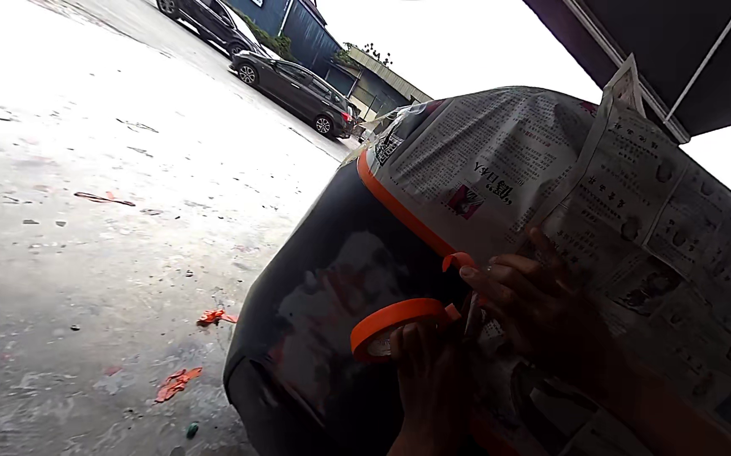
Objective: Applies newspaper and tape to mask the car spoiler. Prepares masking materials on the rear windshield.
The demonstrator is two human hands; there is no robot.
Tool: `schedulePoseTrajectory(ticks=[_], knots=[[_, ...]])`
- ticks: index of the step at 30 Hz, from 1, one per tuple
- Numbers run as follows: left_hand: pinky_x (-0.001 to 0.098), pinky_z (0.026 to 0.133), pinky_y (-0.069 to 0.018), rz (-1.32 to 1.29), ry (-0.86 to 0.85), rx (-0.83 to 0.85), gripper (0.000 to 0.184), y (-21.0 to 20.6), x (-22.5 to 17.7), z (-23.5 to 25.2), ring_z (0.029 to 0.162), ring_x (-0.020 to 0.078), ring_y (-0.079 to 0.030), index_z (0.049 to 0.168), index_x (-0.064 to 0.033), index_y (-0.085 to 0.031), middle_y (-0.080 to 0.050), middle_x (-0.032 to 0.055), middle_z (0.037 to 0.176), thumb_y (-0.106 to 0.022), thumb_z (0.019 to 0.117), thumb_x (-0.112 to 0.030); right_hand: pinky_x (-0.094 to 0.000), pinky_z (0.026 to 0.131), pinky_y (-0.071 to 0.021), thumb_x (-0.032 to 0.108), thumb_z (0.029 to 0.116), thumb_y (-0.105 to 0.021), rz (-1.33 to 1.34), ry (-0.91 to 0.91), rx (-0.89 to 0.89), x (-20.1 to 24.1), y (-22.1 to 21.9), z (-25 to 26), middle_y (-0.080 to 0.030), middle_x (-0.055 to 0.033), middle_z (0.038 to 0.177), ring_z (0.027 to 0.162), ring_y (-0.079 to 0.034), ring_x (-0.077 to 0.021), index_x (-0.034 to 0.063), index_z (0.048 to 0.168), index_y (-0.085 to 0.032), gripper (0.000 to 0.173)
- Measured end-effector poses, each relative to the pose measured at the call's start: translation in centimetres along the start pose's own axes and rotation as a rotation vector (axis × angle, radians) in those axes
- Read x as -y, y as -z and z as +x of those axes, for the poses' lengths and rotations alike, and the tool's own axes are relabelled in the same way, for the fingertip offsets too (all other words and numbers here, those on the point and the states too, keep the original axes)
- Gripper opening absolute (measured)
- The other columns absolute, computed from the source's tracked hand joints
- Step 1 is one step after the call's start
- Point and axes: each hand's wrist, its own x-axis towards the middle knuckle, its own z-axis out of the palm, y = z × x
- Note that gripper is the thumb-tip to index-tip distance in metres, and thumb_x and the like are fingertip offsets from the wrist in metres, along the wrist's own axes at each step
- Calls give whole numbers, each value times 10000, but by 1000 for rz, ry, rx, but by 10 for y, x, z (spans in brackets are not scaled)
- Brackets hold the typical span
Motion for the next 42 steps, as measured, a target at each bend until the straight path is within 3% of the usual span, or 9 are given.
schedulePoseTrajectory(ticks=[6,13,19,22,26,31,35,39,42], knots=[[420,915,-377,-32,-13,-6,247,-1,1,4,928,230,-564,1091,-343,-770,-588,55,909,-583,970,-449,-412,1095,-402,232,1002,-650,-78,-127,-86,5,-9,-19,-719,15,1132,1130,-638,-136,195,1413,-560,422],[396,925,-363,-2,-67,-6,319,-5,3,1,897,192,-551,1173,-367,-760,-584,33,889,-496,1022,-464,-386,1067,-430,248,1000,-643,-64,-115,-54,-4,-12,-17,-715,3,1234,1189,-629,-155,184,1405,-561,418],[381,916,-356,-140,8,-51,433,-6,-6,11,911,182,-545,1053,-281,-790,-595,35,887,-510,987,-604,-488,1241,-296,238,1030,-587,31,-29,14,-14,3,-1,-714,-7,1178,1240,-626,-133,137,1453,-507,442],[383,913,-371,-200,37,-54,261,-7,-10,17,920,176,-557,980,-289,-791,-603,27,897,-562,1001,-413,-618,1218,-274,222,1043,-541,43,29,61,-19,8,12,-684,4,838,849,-701,-135,137,1524,-457,495],[392,916,-365,-248,57,39,240,-3,-12,21,955,193,-561,962,-260,-780,-620,34,927,-547,995,-303,-615,1173,-330,208,1041,-528,27,47,128,-25,14,26,-694,16,819,730,-684,-130,141,1581,-386,562],[413,906,-380,-214,55,64,204,-4,-17,24,931,215,-576,945,-239,-770,-620,37,902,-576,927,-180,-651,1232,-221,296,1034,-513,69,45,191,-30,31,34,-720,58,1102,1095,-671,-120,203,1595,-371,585],[433,932,-367,-217,22,56,235,-3,-14,21,957,232,-589,978,-254,-764,-629,39,921,-588,891,-126,-720,1220,-140,336,1021,-511,10,68,242,-34,37,33,-732,25,976,1030,-699,-165,123,1599,-349,637],[415,935,-367,-258,15,52,236,-3,-12,21,971,217,-577,959,-249,-746,-622,34,934,-513,971,-215,-683,1229,-141,259,990,-480,-7,6,232,-31,30,37,-683,6,827,817,-674,-151,67,1587,-371,636],[396,956,-344,-305,30,13,484,-2,-8,16,975,195,-555,981,-238,-764,-621,29,928,-434,1029,-589,-674,1220,-178,177,949,-493,-42,-11,183,-28,21,41,-646,-5,747,738,-653,-173,47,1580,-376,655]])
